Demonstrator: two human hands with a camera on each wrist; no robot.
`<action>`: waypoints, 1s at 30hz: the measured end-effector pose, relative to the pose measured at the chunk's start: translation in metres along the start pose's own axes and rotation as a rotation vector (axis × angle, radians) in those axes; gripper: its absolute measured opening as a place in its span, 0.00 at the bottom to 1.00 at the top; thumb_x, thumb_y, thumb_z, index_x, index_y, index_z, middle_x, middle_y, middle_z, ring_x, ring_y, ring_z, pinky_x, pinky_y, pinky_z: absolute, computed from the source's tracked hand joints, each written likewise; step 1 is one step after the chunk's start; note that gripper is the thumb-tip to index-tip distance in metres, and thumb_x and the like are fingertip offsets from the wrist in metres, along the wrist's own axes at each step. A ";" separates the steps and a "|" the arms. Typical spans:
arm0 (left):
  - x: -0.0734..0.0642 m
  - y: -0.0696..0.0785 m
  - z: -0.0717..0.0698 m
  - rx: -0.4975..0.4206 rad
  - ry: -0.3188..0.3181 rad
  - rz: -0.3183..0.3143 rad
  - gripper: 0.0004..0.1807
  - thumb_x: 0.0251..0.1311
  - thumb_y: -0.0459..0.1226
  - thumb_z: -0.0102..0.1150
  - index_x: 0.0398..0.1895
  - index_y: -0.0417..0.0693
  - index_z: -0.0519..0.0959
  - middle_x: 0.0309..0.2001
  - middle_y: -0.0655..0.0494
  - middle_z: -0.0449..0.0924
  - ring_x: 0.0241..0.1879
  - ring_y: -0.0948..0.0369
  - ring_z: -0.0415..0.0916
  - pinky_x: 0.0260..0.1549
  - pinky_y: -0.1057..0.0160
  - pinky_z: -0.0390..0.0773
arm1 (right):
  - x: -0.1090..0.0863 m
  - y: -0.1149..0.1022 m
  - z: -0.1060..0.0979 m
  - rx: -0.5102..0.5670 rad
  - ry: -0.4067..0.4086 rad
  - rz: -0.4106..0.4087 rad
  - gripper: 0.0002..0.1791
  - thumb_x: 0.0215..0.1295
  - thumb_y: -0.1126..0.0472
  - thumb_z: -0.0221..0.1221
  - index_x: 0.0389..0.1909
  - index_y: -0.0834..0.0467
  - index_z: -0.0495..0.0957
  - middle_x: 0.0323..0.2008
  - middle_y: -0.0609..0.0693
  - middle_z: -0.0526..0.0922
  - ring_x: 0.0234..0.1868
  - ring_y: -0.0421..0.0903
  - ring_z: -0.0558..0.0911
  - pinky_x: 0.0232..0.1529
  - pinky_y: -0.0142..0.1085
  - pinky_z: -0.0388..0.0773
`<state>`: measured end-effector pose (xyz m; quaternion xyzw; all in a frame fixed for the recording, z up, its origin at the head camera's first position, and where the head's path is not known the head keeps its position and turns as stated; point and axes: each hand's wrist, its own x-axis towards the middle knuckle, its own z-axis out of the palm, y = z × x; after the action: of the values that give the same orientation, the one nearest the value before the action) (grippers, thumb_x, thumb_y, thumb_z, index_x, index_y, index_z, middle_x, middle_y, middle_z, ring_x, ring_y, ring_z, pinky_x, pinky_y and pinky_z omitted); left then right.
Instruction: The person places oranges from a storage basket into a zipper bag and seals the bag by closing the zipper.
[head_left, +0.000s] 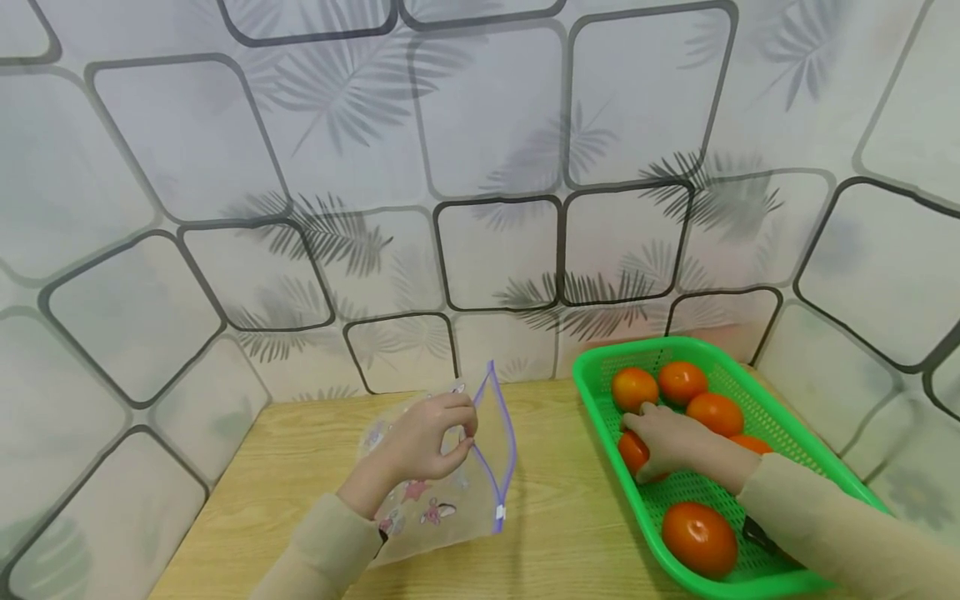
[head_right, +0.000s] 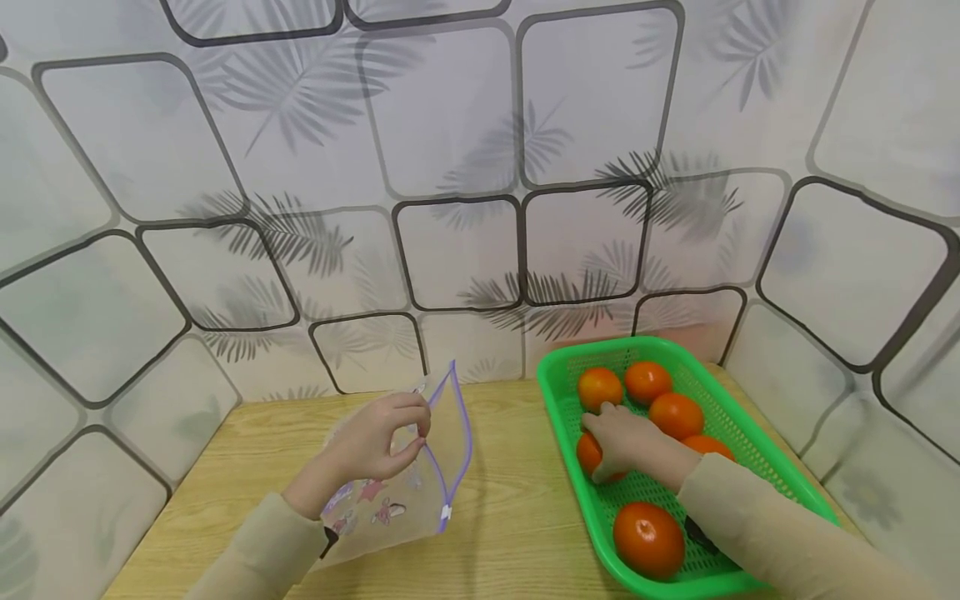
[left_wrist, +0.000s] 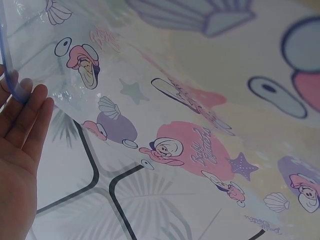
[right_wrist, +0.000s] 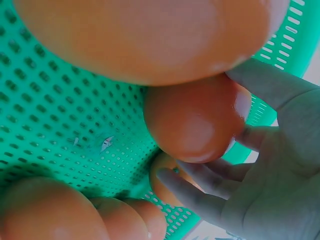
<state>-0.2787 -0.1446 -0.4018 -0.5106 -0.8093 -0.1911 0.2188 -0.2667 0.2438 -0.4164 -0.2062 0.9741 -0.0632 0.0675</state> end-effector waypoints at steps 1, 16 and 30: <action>0.000 0.000 0.000 0.001 0.000 -0.002 0.06 0.54 0.33 0.67 0.30 0.52 0.79 0.34 0.60 0.80 0.34 0.64 0.77 0.39 0.67 0.82 | 0.000 0.000 0.000 0.004 -0.001 0.000 0.35 0.42 0.56 0.83 0.53 0.58 0.79 0.44 0.59 0.76 0.40 0.53 0.78 0.37 0.48 0.83; 0.003 -0.001 0.001 -0.014 -0.006 -0.003 0.06 0.54 0.33 0.67 0.30 0.51 0.80 0.34 0.60 0.80 0.35 0.64 0.78 0.39 0.67 0.82 | 0.002 0.005 0.005 0.041 0.002 0.009 0.35 0.41 0.57 0.82 0.53 0.58 0.78 0.44 0.58 0.76 0.40 0.54 0.78 0.38 0.48 0.83; 0.005 -0.001 0.000 -0.012 -0.010 -0.008 0.06 0.54 0.32 0.67 0.30 0.51 0.79 0.34 0.60 0.80 0.35 0.63 0.79 0.39 0.66 0.83 | -0.001 0.008 0.004 -0.019 0.078 -0.022 0.34 0.38 0.61 0.77 0.50 0.55 0.73 0.43 0.59 0.73 0.41 0.56 0.73 0.33 0.45 0.78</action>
<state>-0.2812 -0.1417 -0.3991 -0.5098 -0.8112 -0.1942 0.2106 -0.2683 0.2514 -0.4219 -0.2149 0.9743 -0.0625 0.0269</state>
